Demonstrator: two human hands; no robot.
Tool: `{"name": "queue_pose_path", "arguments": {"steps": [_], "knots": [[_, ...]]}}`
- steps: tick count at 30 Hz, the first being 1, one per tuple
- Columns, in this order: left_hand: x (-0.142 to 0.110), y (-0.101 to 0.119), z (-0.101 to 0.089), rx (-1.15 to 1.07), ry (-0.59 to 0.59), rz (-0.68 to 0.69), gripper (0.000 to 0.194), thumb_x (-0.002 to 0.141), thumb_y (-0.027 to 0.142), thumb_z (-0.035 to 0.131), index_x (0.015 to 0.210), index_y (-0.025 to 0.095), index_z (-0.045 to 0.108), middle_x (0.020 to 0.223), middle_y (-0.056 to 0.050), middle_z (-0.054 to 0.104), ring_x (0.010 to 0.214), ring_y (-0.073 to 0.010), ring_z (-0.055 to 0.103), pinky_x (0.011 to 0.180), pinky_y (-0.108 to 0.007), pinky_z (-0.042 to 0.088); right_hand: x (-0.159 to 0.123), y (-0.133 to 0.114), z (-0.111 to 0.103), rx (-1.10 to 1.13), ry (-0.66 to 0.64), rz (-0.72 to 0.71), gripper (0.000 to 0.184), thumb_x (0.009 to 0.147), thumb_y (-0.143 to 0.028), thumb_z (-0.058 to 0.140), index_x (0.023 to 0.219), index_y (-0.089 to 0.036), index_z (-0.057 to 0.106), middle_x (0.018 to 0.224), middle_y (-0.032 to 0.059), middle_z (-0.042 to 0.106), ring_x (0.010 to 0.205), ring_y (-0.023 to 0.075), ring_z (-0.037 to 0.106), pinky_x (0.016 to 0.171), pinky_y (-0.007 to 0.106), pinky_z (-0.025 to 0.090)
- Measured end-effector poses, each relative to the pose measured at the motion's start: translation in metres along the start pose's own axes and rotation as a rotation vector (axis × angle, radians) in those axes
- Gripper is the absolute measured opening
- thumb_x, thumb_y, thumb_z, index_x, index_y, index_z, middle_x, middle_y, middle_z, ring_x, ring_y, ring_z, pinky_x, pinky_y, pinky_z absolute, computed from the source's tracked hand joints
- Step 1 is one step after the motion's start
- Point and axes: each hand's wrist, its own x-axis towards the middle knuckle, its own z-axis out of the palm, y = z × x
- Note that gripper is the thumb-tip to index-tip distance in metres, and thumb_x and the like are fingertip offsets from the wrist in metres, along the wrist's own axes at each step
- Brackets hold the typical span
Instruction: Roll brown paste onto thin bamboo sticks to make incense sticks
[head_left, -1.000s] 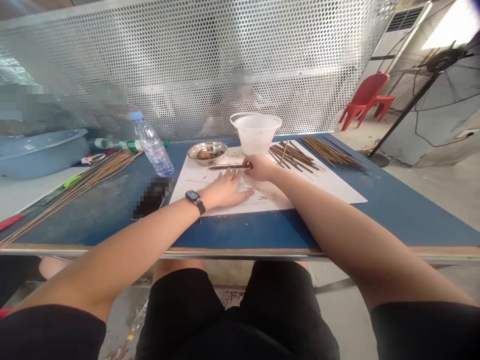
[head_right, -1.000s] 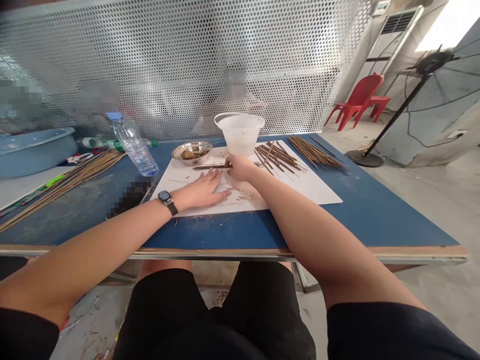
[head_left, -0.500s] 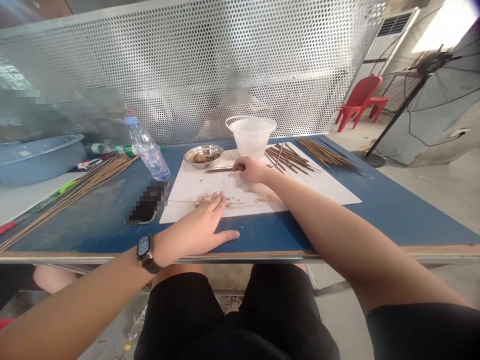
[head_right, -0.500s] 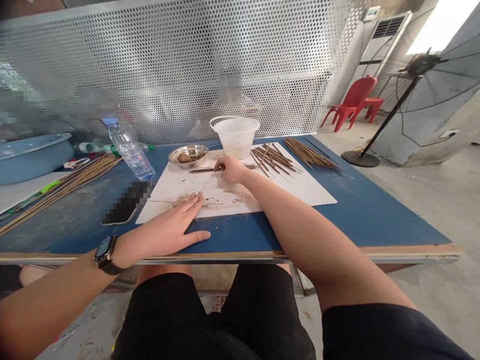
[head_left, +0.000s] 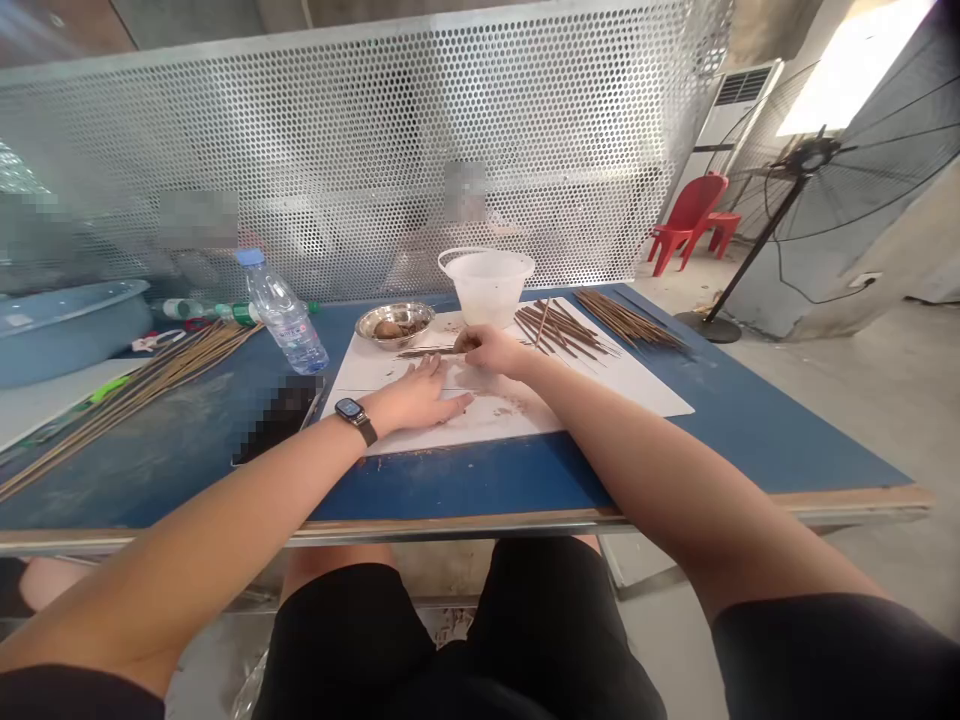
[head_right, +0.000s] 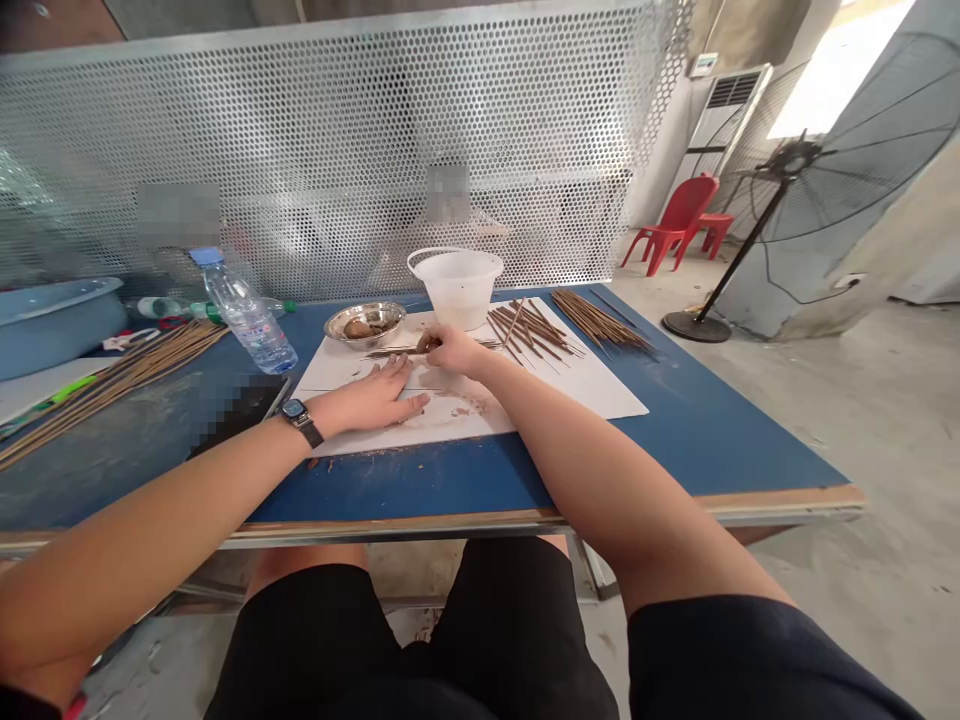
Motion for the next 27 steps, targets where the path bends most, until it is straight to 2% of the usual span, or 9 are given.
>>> {"name": "queue_pose_path", "arguments": {"steps": [3, 7, 10, 12, 15, 19, 22, 25, 27], "knots": [[-0.021, 0.004, 0.001, 0.016, -0.026, 0.009, 0.12, 0.097, 0.089, 0.025, 0.176, 0.0, 0.011, 0.184, -0.022, 0.004, 0.171, -0.0403, 0.013, 0.135, -0.055, 0.024, 0.0, 0.002, -0.002, 0.218, -0.063, 0.011, 0.029, 0.052, -0.003, 0.056, 0.074, -0.02, 0.065, 0.061, -0.0062, 0.042, 0.061, 0.0131, 0.038, 0.058, 0.028, 0.029], [-0.065, 0.01, 0.01, 0.067, -0.001, 0.039, 0.119, 0.097, 0.089, 0.029, 0.175, 0.0, 0.019, 0.183, -0.022, 0.011, 0.17, -0.041, 0.017, 0.136, -0.052, 0.023, -0.002, -0.002, -0.001, 0.562, -0.237, -0.026, 0.03, 0.055, -0.001, 0.058, 0.076, -0.022, 0.057, 0.066, -0.0059, 0.039, 0.06, 0.0119, 0.033, 0.058, 0.026, 0.033], [-0.091, 0.012, 0.015, 0.055, 0.019, 0.035, 0.115, 0.097, 0.089, 0.034, 0.176, 0.005, 0.026, 0.183, -0.019, 0.014, 0.169, -0.041, 0.018, 0.136, -0.053, 0.024, -0.005, -0.008, 0.001, 0.683, -0.359, -0.076, 0.031, 0.057, 0.0, 0.059, 0.078, -0.022, 0.057, 0.068, -0.0057, 0.037, 0.063, 0.012, 0.032, 0.059, 0.024, 0.035], [-0.097, 0.013, 0.017, 0.034, 0.016, 0.023, 0.113, 0.098, 0.088, 0.034, 0.176, 0.006, 0.026, 0.183, -0.018, 0.014, 0.17, -0.0406, 0.017, 0.136, -0.053, 0.025, -0.006, -0.011, 0.003, 0.728, -0.417, -0.097, 0.032, 0.057, 0.001, 0.06, 0.08, -0.022, 0.057, 0.07, -0.0051, 0.038, 0.065, 0.0123, 0.036, 0.059, 0.024, 0.036], [-0.087, 0.014, 0.017, 0.026, -0.002, -0.001, 0.115, 0.099, 0.087, 0.033, 0.176, 0.003, 0.02, 0.183, -0.02, 0.011, 0.17, -0.0404, 0.015, 0.136, -0.053, 0.024, -0.008, -0.013, 0.006, 0.758, -0.488, -0.114, 0.035, 0.059, 0.001, 0.062, 0.084, -0.022, 0.056, 0.075, -0.0039, 0.046, 0.069, 0.0124, 0.043, 0.062, 0.025, 0.04], [-0.054, 0.014, 0.014, 0.044, 0.016, 0.003, 0.114, 0.1, 0.084, 0.029, 0.176, -0.001, 0.016, 0.183, -0.024, 0.007, 0.17, -0.0418, 0.01, 0.136, -0.056, 0.019, -0.008, -0.011, 0.007, 0.771, -0.541, -0.126, 0.039, 0.061, 0.002, 0.067, 0.089, -0.023, 0.057, 0.079, -0.0053, 0.049, 0.07, 0.0111, 0.047, 0.065, 0.025, 0.046], [-0.03, 0.01, 0.008, 0.035, 0.013, 0.002, 0.114, 0.1, 0.084, 0.028, 0.176, 0.0, 0.016, 0.183, -0.024, 0.008, 0.171, -0.0409, 0.007, 0.136, -0.057, 0.02, -0.008, -0.009, 0.005, 0.751, -0.562, -0.132, 0.039, 0.063, 0.001, 0.071, 0.092, -0.023, 0.059, 0.082, -0.0053, 0.053, 0.071, 0.0105, 0.051, 0.068, 0.026, 0.051], [-0.02, 0.005, 0.001, 0.034, 0.004, 0.006, 0.116, 0.098, 0.087, 0.027, 0.176, 0.002, 0.016, 0.184, -0.022, 0.006, 0.171, -0.0401, 0.009, 0.135, -0.055, 0.022, -0.008, -0.007, 0.003, 0.737, -0.529, -0.123, 0.04, 0.063, 0.001, 0.072, 0.093, -0.022, 0.061, 0.089, -0.0034, 0.06, 0.078, 0.0117, 0.058, 0.074, 0.028, 0.056], [-0.024, 0.005, -0.001, 0.044, -0.02, 0.002, 0.118, 0.098, 0.087, 0.026, 0.176, 0.001, 0.013, 0.184, -0.022, 0.005, 0.171, -0.0395, 0.011, 0.136, -0.053, 0.022, -0.007, -0.006, 0.003, 0.733, -0.47, -0.125, 0.04, 0.064, 0.003, 0.072, 0.093, -0.023, 0.06, 0.089, -0.0038, 0.062, 0.08, 0.0119, 0.06, 0.074, 0.027, 0.055]]}}
